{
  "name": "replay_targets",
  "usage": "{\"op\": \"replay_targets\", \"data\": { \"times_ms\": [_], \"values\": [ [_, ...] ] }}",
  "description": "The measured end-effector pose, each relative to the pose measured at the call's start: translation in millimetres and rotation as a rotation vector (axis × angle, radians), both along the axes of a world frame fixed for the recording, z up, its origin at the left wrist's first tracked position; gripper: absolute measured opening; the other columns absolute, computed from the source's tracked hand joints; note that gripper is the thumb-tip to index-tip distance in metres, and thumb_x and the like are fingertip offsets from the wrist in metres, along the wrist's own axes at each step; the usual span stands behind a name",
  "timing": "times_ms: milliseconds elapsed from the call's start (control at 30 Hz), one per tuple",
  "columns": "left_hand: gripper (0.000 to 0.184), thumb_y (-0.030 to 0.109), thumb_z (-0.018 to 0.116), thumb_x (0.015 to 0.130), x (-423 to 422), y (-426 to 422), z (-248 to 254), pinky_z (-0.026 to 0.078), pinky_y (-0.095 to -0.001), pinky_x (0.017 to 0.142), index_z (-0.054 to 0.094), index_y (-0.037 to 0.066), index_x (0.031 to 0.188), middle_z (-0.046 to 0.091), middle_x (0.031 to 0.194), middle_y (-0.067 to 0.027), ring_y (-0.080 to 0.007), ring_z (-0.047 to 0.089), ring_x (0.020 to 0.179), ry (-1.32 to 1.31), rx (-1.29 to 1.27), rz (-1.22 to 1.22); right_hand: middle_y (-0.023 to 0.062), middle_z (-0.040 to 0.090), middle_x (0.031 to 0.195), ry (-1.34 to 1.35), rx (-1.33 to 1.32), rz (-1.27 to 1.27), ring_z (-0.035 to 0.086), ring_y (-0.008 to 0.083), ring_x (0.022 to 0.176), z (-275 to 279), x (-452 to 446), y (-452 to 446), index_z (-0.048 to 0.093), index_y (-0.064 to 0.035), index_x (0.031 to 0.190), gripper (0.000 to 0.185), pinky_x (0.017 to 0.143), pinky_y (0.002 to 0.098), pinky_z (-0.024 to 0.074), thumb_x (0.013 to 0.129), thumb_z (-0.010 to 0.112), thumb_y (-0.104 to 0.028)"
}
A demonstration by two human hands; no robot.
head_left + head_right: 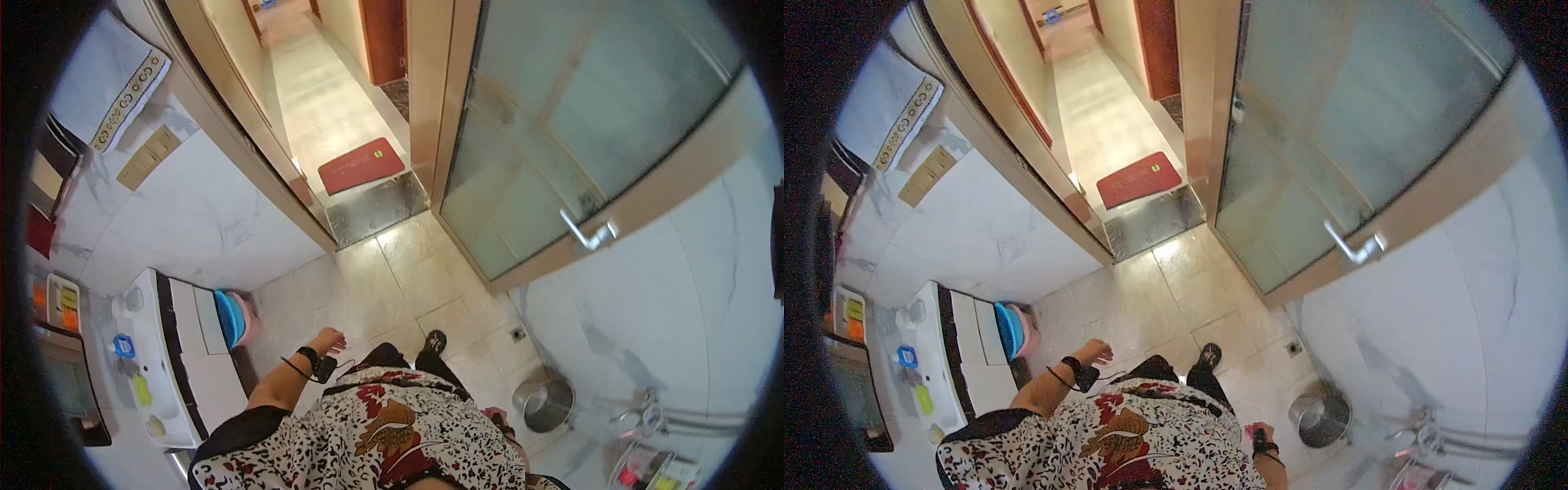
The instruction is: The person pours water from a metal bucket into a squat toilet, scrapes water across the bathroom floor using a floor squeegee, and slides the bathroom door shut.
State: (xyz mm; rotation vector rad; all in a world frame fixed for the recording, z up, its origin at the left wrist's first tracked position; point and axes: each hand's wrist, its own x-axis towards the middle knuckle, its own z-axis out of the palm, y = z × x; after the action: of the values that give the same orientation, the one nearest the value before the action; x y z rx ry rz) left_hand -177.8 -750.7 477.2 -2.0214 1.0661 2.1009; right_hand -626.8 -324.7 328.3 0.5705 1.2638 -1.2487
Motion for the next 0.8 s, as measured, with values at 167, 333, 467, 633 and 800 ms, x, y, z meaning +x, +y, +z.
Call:
{"op": "replay_targets", "data": {
  "times_ms": [167, 333, 467, 633, 800],
  "values": [
    [0.024, 0.018, 0.050, 0.077, -34, -34, 6, 0.050, -0.0348, 0.059, 0.052, -0.002, 0.090, 0.059, 0.086, -0.0132, -0.0245, 0.060, 0.075, 0.022, -0.091, 0.204, 0.0228, 0.055, 0.081, 0.198, 0.148, 0.327, 0.058, 0.0347, 0.078, 22, -80, -185, 0.048, 0.0093, 0.079, 0.014, 0.068, 0.0449, 0.0506, 0.078, 0.045, -0.005],
    [0.023, 0.016, 0.050, 0.077, -40, -75, -1, 0.050, -0.0334, 0.057, 0.051, -0.001, 0.093, 0.057, 0.085, -0.0119, -0.0236, 0.061, 0.071, -0.004, -0.052, 0.309, 0.0179, 0.058, 0.077, 0.116, 0.118, 0.547, 0.060, 0.0309, 0.074, 30, -81, -388, 0.051, 0.0042, 0.084, 0.017, 0.064, 0.0406, 0.0515, 0.079, 0.048, -0.012],
    [0.018, 0.016, 0.050, 0.077, -44, -137, -8, 0.049, -0.0325, 0.056, 0.051, 0.001, 0.087, 0.057, 0.079, -0.0102, -0.0223, 0.060, 0.068, 0.020, -0.037, 0.382, 0.0129, 0.058, 0.073, 0.044, 0.084, 0.835, 0.061, 0.0269, 0.073, 44, -49, -545, 0.052, -0.0001, 0.084, 0.014, 0.061, 0.0375, 0.0520, 0.078, 0.051, -0.013],
    [0.017, 0.018, 0.048, 0.076, -40, -269, -33, 0.048, -0.0333, 0.056, 0.053, 0.002, 0.078, 0.057, 0.073, -0.0093, -0.0213, 0.060, 0.067, 0.102, -0.043, 0.393, 0.0135, 0.057, 0.075, 0.195, -0.038, 0.891, 0.061, 0.0271, 0.070, 83, -25, -703, 0.050, 0.0006, 0.081, 0.014, 0.059, 0.0379, 0.0519, 0.079, 0.049, -0.014],
    [0.018, 0.020, 0.050, 0.076, -65, -430, -21, 0.046, -0.0306, 0.056, 0.052, 0.003, 0.081, 0.057, 0.076, -0.0083, -0.0185, 0.058, 0.066, 0.191, -0.196, 0.346, 0.0134, 0.056, 0.077, 0.198, 0.103, 0.834, 0.061, 0.0282, 0.070, 94, -19, -811, 0.050, 0.0005, 0.083, 0.015, 0.057, 0.0384, 0.0518, 0.080, 0.048, -0.014]
  ]
}}
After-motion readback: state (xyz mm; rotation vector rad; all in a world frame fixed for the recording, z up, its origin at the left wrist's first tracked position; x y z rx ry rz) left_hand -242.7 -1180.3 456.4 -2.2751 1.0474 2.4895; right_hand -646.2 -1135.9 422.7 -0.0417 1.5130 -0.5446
